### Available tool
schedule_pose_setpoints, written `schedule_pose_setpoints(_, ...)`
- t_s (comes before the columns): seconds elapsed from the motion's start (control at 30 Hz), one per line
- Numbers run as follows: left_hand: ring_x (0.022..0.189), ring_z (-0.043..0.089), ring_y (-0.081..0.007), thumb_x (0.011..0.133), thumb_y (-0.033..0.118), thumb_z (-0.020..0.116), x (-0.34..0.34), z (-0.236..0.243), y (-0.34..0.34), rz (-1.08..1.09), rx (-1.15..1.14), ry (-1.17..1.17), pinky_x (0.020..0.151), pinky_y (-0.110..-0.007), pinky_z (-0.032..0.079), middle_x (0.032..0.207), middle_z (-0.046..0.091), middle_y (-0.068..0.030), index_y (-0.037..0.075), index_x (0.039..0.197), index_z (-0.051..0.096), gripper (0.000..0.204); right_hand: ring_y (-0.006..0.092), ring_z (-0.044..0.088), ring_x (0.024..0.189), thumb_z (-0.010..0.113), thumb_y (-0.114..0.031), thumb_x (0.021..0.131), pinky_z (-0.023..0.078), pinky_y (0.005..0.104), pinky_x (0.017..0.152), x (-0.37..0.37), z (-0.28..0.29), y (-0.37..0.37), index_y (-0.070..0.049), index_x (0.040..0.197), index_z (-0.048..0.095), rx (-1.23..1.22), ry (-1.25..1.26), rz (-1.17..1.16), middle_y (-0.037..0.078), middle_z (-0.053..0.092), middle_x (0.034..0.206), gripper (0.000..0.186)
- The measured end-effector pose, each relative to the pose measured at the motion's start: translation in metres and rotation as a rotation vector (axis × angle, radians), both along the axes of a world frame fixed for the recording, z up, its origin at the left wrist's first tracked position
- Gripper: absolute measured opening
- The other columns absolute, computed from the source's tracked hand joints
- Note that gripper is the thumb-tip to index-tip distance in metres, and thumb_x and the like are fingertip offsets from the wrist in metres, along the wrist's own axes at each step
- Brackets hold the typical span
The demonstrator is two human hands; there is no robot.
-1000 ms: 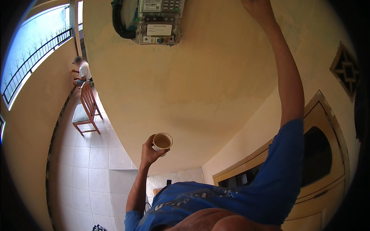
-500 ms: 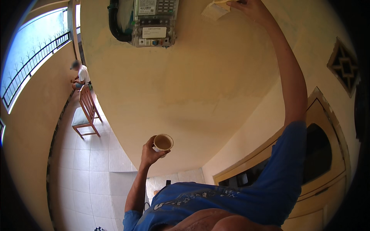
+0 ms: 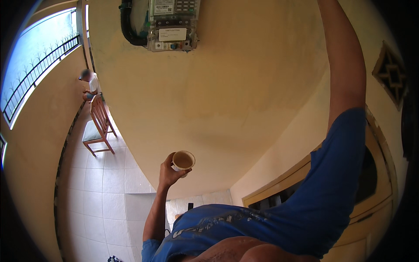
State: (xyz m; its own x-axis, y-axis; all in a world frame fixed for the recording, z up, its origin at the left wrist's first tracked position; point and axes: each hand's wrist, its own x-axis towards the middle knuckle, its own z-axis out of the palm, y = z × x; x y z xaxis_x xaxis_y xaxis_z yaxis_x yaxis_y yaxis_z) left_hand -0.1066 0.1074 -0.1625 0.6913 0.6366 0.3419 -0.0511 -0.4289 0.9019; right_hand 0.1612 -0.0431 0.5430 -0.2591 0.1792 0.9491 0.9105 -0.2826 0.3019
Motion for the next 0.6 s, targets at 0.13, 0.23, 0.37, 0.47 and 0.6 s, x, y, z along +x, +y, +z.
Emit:
schedule_pose_setpoints(0.13,0.113,0.072,-0.0283,0.068,0.033,0.097,0.003,0.000,-0.001,0.005,0.015,-0.009,0.096,-0.046,0.056,0.117,0.076,-0.0141,0.002,0.131,0.065,0.077,0.0237,0.073,0.106,0.070,-0.010,0.097,0.057,0.0361,0.095,0.033,-0.031,-0.004,-0.006,0.117,0.075,-0.052,-0.123,0.010,0.012,0.077,0.113,0.021)
schedule_pose_setpoints(0.23,0.113,0.072,-0.0286,0.068,0.033,0.097,0.006,0.002,-0.003,-0.009,0.014,-0.027,0.097,-0.046,0.056,0.117,0.076,-0.0142,0.002,0.131,0.065,0.077,0.0250,0.073,0.107,0.071,-0.007,0.096,0.057,0.0363,0.095,0.037,-0.082,-0.012,-0.005,0.116,0.075,-0.064,-0.086,-0.051,0.012,0.076,0.116,0.021)
schedule_pose_setpoints(0.37,0.112,0.073,-0.0281,0.067,0.031,0.098,-0.003,0.003,0.001,0.018,0.026,-0.026,0.098,-0.043,0.057,0.117,0.075,-0.0162,0.000,0.131,0.064,0.078,0.0246,0.073,0.106,0.071,-0.006,0.096,0.058,0.0368,0.095,0.038,-0.144,-0.025,-0.003,0.116,0.075,-0.155,0.140,0.033,0.012,0.075,0.116,0.021)
schedule_pose_setpoints(0.47,0.112,0.073,-0.0277,0.067,0.029,0.098,0.000,0.005,0.000,0.003,0.038,-0.014,0.098,-0.042,0.057,0.116,0.076,-0.0168,-0.001,0.131,0.063,0.078,0.0233,0.073,0.104,0.073,-0.006,0.095,0.058,0.0367,0.095,0.029,-0.164,-0.048,-0.003,0.116,0.075,-0.198,0.271,-0.028,0.012,0.076,0.113,0.022)
schedule_pose_setpoints(0.6,0.111,0.073,-0.0278,0.066,0.028,0.098,-0.001,0.006,0.001,0.001,0.027,-0.010,0.098,-0.042,0.057,0.116,0.076,-0.0166,-0.001,0.130,0.064,0.078,0.0221,0.073,0.103,0.074,-0.009,0.095,0.058,0.0362,0.095,0.031,-0.154,-0.059,-0.004,0.118,0.074,-0.240,0.331,-0.025,0.011,0.077,0.109,0.023)
